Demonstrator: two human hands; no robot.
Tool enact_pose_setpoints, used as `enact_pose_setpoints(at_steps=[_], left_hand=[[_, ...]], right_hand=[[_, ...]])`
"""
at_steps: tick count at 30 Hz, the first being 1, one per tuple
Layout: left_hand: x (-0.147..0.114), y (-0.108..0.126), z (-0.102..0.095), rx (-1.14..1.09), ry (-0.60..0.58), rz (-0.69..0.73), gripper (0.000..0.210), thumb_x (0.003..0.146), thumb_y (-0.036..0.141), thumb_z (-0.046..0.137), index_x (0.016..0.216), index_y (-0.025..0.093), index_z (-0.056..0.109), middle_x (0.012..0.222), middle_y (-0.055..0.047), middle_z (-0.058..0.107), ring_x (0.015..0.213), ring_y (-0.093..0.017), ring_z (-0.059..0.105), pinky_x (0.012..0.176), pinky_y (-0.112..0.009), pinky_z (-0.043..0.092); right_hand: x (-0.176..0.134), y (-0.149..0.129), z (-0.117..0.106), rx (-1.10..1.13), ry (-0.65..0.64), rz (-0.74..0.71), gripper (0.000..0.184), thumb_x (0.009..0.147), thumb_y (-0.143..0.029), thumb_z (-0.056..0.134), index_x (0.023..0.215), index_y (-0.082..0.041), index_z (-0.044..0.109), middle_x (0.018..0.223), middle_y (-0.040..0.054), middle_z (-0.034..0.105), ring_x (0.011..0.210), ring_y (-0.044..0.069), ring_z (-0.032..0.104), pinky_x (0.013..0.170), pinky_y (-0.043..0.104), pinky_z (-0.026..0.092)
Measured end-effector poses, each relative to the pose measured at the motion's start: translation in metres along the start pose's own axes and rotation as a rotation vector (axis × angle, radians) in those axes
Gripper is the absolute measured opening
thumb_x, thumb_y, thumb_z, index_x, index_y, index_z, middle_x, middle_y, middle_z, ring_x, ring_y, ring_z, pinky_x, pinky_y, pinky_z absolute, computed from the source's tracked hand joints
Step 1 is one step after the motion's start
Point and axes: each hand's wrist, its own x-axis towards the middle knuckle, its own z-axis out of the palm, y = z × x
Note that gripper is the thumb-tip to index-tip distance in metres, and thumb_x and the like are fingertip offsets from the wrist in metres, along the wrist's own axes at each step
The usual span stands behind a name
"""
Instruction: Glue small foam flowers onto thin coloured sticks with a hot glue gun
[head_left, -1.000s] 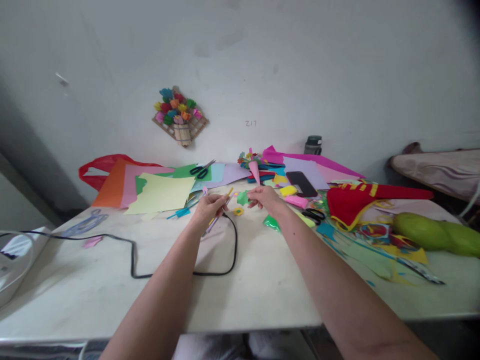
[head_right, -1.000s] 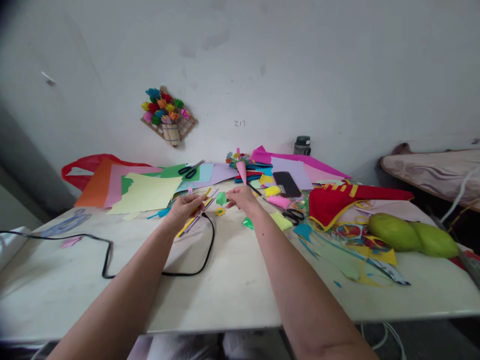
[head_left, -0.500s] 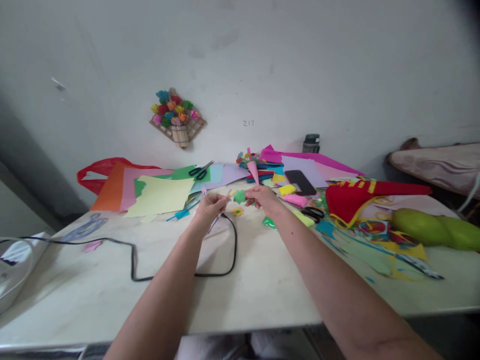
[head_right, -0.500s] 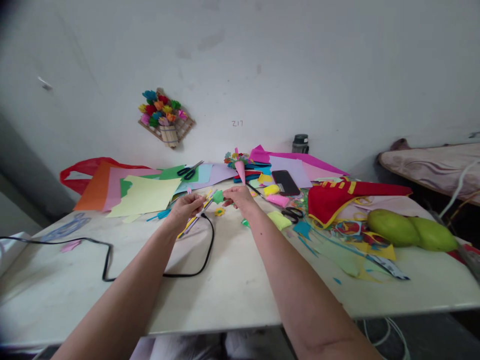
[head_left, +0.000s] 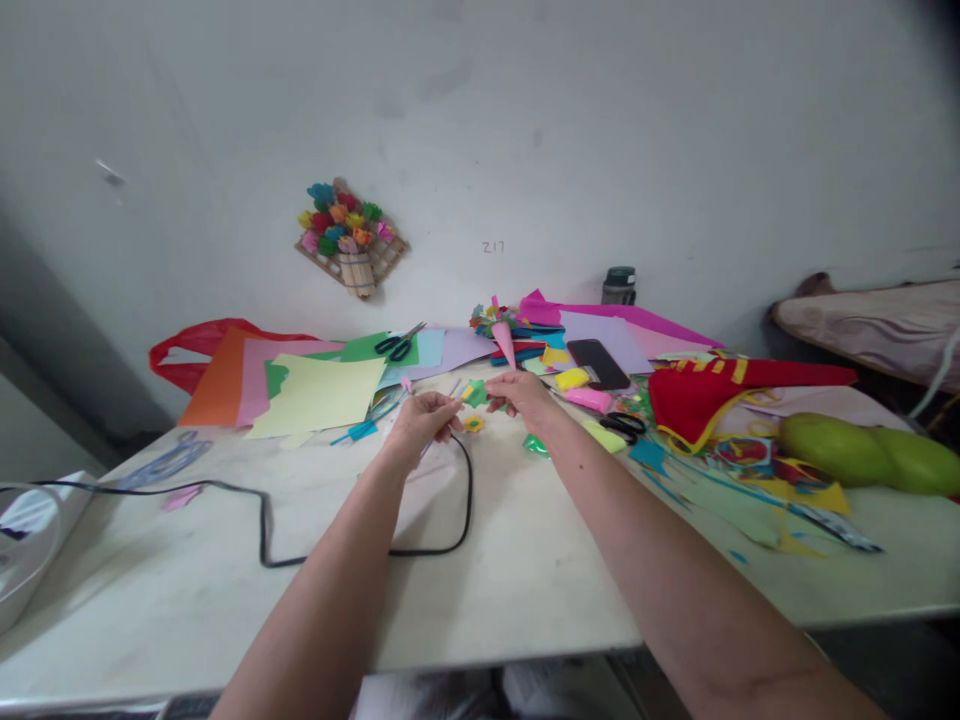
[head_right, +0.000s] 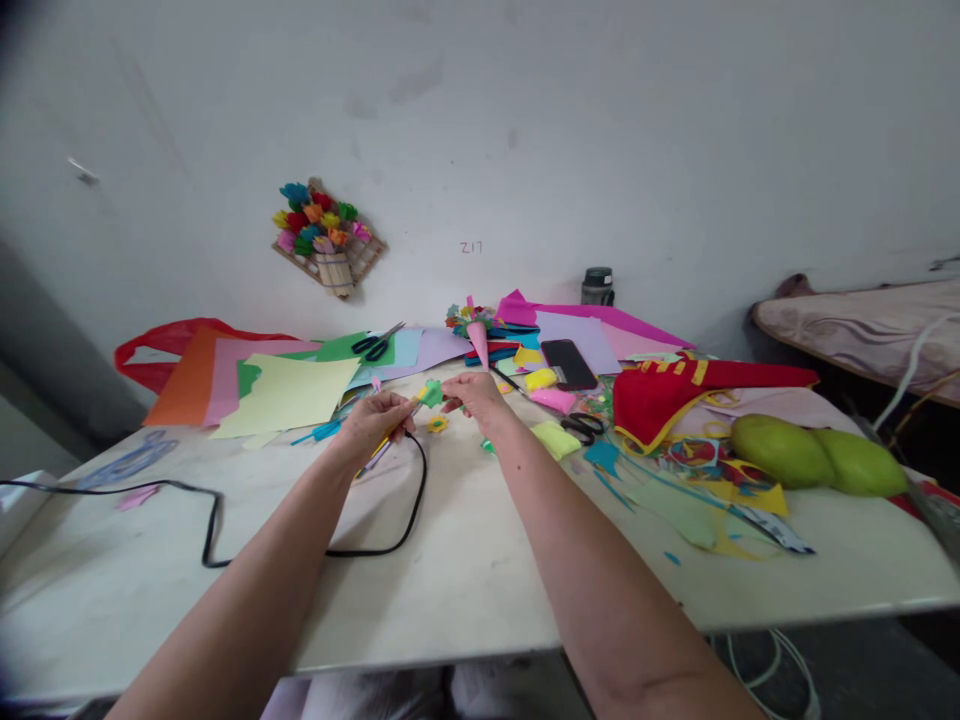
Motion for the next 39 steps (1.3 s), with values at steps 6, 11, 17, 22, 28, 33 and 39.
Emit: enact_pose_setpoints(at_steps=[6, 11, 17, 22, 28, 33, 39], left_hand=[[-0.0003, -0.0004, 0.0017, 0.035, 0.001, -0.013, 0.031, 0.065, 0.042, 0.064, 0.069, 0.013, 0.055, 0.052, -0.001, 0.061, 0.037, -0.007, 0.048, 0.038, -0.018, 0.03], [0.0014, -0.0013, 0.0025, 0.046, 0.039, 0.006, 0.034, 0.065, 0.045, 0.063, 0.071, 0.013, 0.056, 0.056, -0.002, 0.063, 0.04, -0.007, 0.05, 0.039, -0.018, 0.03], [0.0011, 0.0031, 0.0058, 0.008, 0.071, -0.011, 0.034, 0.061, 0.044, 0.066, 0.069, 0.013, 0.055, 0.055, -0.001, 0.063, 0.038, -0.007, 0.049, 0.037, -0.018, 0.029], [0.001, 0.0028, 0.0063, 0.001, 0.074, -0.012, 0.033, 0.062, 0.043, 0.065, 0.07, 0.013, 0.055, 0.056, -0.001, 0.063, 0.037, -0.007, 0.049, 0.037, -0.018, 0.028], [0.0021, 0.002, 0.0063, 0.008, 0.081, -0.022, 0.034, 0.061, 0.044, 0.066, 0.071, 0.013, 0.055, 0.057, -0.002, 0.063, 0.037, -0.007, 0.05, 0.037, -0.018, 0.027], [0.0028, 0.0011, 0.006, 0.025, 0.085, -0.017, 0.035, 0.061, 0.045, 0.065, 0.071, 0.012, 0.055, 0.056, -0.002, 0.063, 0.037, -0.007, 0.049, 0.036, -0.017, 0.027], [0.0014, 0.002, 0.0061, 0.038, 0.085, -0.02, 0.034, 0.062, 0.044, 0.065, 0.071, 0.012, 0.056, 0.056, -0.002, 0.063, 0.037, -0.007, 0.049, 0.036, -0.017, 0.026]], right_hand=[[0.0005, 0.0016, 0.0013, 0.05, -0.002, -0.021, 0.003, 0.066, -0.015, 0.058, 0.065, -0.012, 0.058, 0.055, 0.0, 0.06, 0.044, 0.008, 0.057, 0.033, 0.016, 0.02], [0.0006, 0.0015, 0.0032, 0.135, 0.02, -0.002, 0.003, 0.065, -0.015, 0.06, 0.066, -0.013, 0.058, 0.055, 0.0, 0.06, 0.043, 0.009, 0.057, 0.032, 0.016, 0.018], [-0.0011, -0.0003, 0.0061, 0.184, 0.04, 0.018, 0.002, 0.065, -0.014, 0.06, 0.066, -0.013, 0.059, 0.055, 0.0004, 0.06, 0.042, 0.009, 0.057, 0.031, 0.016, 0.018], [-0.0018, -0.0008, 0.0072, 0.208, 0.039, 0.018, 0.003, 0.065, -0.014, 0.061, 0.067, -0.012, 0.059, 0.055, 0.0005, 0.06, 0.041, 0.009, 0.057, 0.031, 0.016, 0.017], [-0.0006, 0.0005, 0.0068, 0.21, 0.038, 0.007, 0.006, 0.064, -0.016, 0.062, 0.068, -0.013, 0.059, 0.057, 0.0007, 0.06, 0.042, 0.009, 0.057, 0.03, 0.016, 0.016], [0.0004, 0.0012, 0.0068, 0.209, 0.028, 0.003, 0.009, 0.062, -0.017, 0.062, 0.069, -0.013, 0.06, 0.057, 0.0009, 0.06, 0.042, 0.009, 0.057, 0.03, 0.016, 0.016], [-0.0009, 0.0001, 0.0073, 0.2, 0.012, -0.009, 0.011, 0.061, -0.019, 0.063, 0.07, -0.013, 0.06, 0.055, -0.0002, 0.059, 0.042, 0.009, 0.057, 0.03, 0.017, 0.015]])
